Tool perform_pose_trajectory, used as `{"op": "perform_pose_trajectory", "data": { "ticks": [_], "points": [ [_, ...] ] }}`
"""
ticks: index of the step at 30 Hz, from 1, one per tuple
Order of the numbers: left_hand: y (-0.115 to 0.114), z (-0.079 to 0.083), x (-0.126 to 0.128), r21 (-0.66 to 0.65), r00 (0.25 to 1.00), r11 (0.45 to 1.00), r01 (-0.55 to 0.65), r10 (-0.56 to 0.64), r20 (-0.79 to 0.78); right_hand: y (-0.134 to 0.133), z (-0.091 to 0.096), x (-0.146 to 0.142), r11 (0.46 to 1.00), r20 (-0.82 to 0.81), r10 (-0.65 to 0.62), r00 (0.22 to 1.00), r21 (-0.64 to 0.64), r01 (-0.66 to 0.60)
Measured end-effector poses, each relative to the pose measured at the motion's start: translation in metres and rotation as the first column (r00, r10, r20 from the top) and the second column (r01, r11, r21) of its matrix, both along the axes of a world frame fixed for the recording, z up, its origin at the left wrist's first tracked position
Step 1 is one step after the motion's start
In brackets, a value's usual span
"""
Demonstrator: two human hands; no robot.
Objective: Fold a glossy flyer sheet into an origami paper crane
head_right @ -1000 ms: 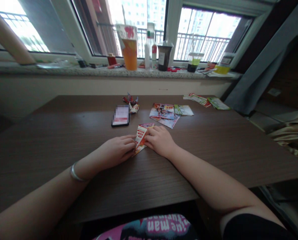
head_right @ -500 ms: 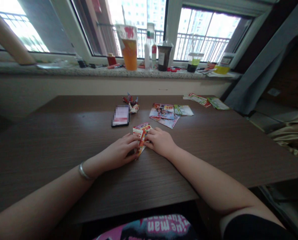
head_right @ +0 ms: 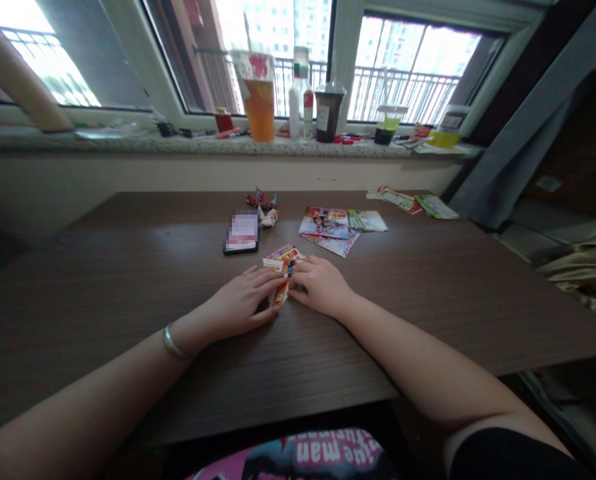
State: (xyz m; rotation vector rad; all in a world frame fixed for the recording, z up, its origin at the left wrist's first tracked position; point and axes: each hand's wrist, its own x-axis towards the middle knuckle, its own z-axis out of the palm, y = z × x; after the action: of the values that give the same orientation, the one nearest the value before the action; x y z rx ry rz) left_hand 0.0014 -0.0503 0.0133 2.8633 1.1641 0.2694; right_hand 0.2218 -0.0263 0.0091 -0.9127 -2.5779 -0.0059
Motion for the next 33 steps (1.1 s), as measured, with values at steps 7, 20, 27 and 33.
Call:
{"op": "perform_pose_trajectory", "data": {
  "ticks": [7,20,27,33],
  "points": [
    [0.0,-0.007,0.0,0.061,0.996,0.995,-0.084,0.085,-0.015,-0.006,0.002,-0.005,0.968,0.005,0.251,0.968,0.02,-0.251],
    [0.004,-0.009,-0.001,0.038,0.998,0.997,-0.063,0.063,0.016,-0.004,0.005,-0.004,0.986,0.128,0.136,0.982,0.082,-0.147],
    [0.004,-0.008,-0.002,0.054,0.998,0.998,-0.045,0.043,0.039,-0.002,0.006,-0.006,0.994,0.224,-0.036,0.974,0.104,0.013],
    [0.004,-0.007,-0.002,0.014,0.998,0.999,-0.046,0.045,0.044,-0.002,0.009,-0.008,0.981,0.29,-0.179,0.94,0.121,0.149]
  ]
}}
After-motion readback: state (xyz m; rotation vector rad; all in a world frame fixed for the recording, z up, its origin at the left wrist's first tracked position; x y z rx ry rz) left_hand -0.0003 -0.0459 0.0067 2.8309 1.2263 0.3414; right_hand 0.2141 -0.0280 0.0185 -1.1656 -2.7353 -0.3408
